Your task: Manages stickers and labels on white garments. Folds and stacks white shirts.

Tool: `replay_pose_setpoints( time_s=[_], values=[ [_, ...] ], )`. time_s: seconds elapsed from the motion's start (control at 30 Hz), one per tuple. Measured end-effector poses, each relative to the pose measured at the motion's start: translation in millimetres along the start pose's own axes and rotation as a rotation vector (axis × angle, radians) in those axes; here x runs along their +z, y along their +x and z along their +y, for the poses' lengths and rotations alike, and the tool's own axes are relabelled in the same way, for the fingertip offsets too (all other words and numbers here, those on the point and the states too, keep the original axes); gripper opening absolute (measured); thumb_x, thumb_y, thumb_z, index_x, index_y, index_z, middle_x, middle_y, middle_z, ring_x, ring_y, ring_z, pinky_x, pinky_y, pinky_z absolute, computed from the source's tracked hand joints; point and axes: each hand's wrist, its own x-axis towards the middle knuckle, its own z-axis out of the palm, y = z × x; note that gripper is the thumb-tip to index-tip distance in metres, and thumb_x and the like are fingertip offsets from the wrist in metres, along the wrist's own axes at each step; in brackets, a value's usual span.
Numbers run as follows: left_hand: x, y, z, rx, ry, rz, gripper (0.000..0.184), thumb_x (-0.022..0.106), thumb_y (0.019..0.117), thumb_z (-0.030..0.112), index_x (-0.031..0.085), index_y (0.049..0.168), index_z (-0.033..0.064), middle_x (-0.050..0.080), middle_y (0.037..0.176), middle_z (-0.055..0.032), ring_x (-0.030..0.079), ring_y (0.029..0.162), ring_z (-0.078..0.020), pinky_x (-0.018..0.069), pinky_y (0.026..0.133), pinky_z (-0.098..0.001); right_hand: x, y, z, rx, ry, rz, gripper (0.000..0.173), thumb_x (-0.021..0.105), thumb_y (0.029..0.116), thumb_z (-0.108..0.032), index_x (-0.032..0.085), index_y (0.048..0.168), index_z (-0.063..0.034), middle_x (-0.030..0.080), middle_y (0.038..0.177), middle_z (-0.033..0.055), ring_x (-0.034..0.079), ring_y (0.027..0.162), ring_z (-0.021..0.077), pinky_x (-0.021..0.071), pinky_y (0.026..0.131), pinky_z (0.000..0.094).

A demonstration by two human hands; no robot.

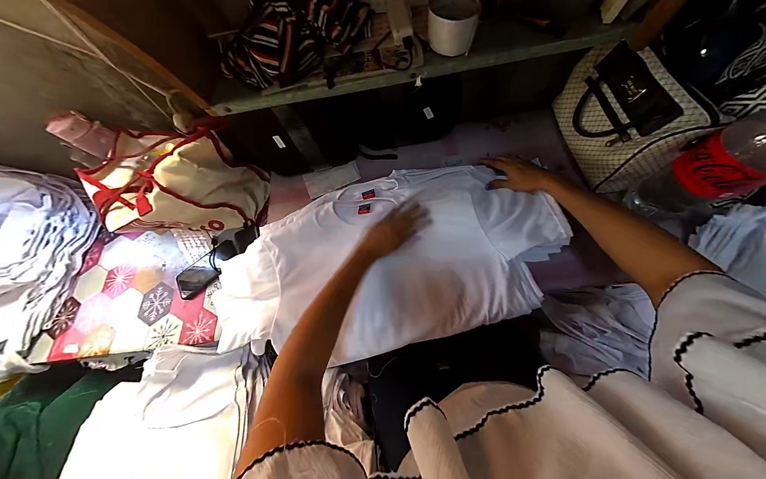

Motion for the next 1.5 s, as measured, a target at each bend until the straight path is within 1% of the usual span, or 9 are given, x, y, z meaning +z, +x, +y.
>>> replay_pose_setpoints(
  time_s=[0.2,0.33,0.5,0.7,0.77,0.97,1.2,1.3,1.5],
  values=[
    [-42,5,-39,-0.649,0.212,0.295,0.052,0.044,0.1088,0.031,0.049,0.150,-0.0008,0.040,0.159,-0.0234,0.024,0.154,-0.0445,0.0023,0.119,-0.0754,-41,-15,30,0.094,-0.011,-0.245,0.058,0.082,0.0877,-0.037,0.067,0.125,0.0045,0.068,0.116,0.0301,0.061,0.116,0.0482,0.0327,0.107,0.0728],
    [3,19,70,-0.180,0.053,0.220,0.052,0.048,0.1074,0.034,0.049,0.152,0.0059,0.041,0.162,-0.0132,0.028,0.155,-0.0335,0.0100,0.123,-0.0693,-61,-61,18,0.122,0.554,0.013,0.041,0.074,0.0869,0.001,0.063,0.127,0.0053,0.066,0.120,0.0238,0.065,0.108,0.0300,0.0523,0.098,0.0482],
    [42,38,45,-0.171,-0.048,0.020,0.052,0.036,0.1103,0.040,0.043,0.158,0.0206,0.035,0.166,0.0000,0.023,0.157,-0.0275,0.0073,0.123,-0.0679,-3,-106,12,0.200,1.089,0.301,0.076,0.063,0.0912,-0.009,0.033,0.160,-0.0181,0.051,0.151,0.0099,0.060,0.126,0.0198,0.0550,0.101,0.0405],
    [-10,93,15,-0.218,0.009,0.190,0.081,0.069,0.0929,0.021,0.029,0.162,0.0062,0.024,0.170,-0.0136,0.013,0.158,-0.0384,0.0018,0.118,-0.0759,-28,-124,-104,0.120,0.486,0.671,0.061,0.070,0.0907,-0.004,0.049,0.148,-0.0010,0.059,0.141,0.0205,0.060,0.128,0.0283,0.0486,0.109,0.0453],
    [-35,110,6,-0.163,-0.075,0.231,0.087,0.074,0.0868,0.020,0.031,0.161,0.0074,0.028,0.169,-0.0094,0.014,0.158,-0.0370,-0.0040,0.114,-0.0806,-35,-144,-194,-0.103,0.134,0.721,0.052,0.067,0.0864,0.001,0.062,0.138,-0.0019,0.072,0.120,0.0203,0.073,0.103,0.0330,0.0584,0.087,0.0527],
    [-129,89,3,-0.127,-0.382,-0.055,0.014,0.064,0.0913,0.006,0.073,0.100,-0.0010,0.073,0.096,-0.0147,0.069,0.091,-0.0244,0.0535,0.086,-0.0496,-4,-164,-287,-0.713,0.116,0.552,0.039,0.058,0.0955,0.003,0.070,0.130,-0.0119,0.072,0.090,0.0107,0.067,0.072,0.0240,0.0542,0.064,0.0377],
    [-196,19,56,-0.163,-0.483,0.136,0.021,0.083,0.0741,0.011,0.070,0.089,0.0028,0.067,0.076,0.0046,0.058,0.068,0.0057,0.0496,0.066,-0.0161,-78,-171,-177,0.022,0.385,0.972,0.060,0.067,0.0959,-0.011,0.045,0.151,0.0006,0.065,0.134,0.0155,0.067,0.117,0.0197,0.0545,0.100,0.0362],
    [-219,35,79,0.022,-0.427,0.083,0.018,0.079,0.0802,0.020,0.070,0.082,0.0041,0.065,0.070,0.0034,0.055,0.063,0.0036,0.0459,0.060,-0.0180,-40,-143,-198,-0.189,0.449,0.786,0.040,0.049,0.1073,-0.016,0.051,0.142,0.0036,0.060,0.142,0.0144,0.058,0.131,0.0174,0.0493,0.110,0.0350],
    [-222,97,71,-0.164,-0.081,0.088,0.033,0.067,0.0955,0.033,0.071,0.096,0.0006,0.069,0.086,-0.0159,0.067,0.083,-0.0310,0.0508,0.075,-0.0530,34,-88,-223,0.367,1.423,0.213,0.034,0.027,0.1134,-0.026,0.057,0.118,-0.0107,0.065,0.090,-0.0022,0.064,0.081,0.0032,0.0566,0.073,0.0245]
  ],
)
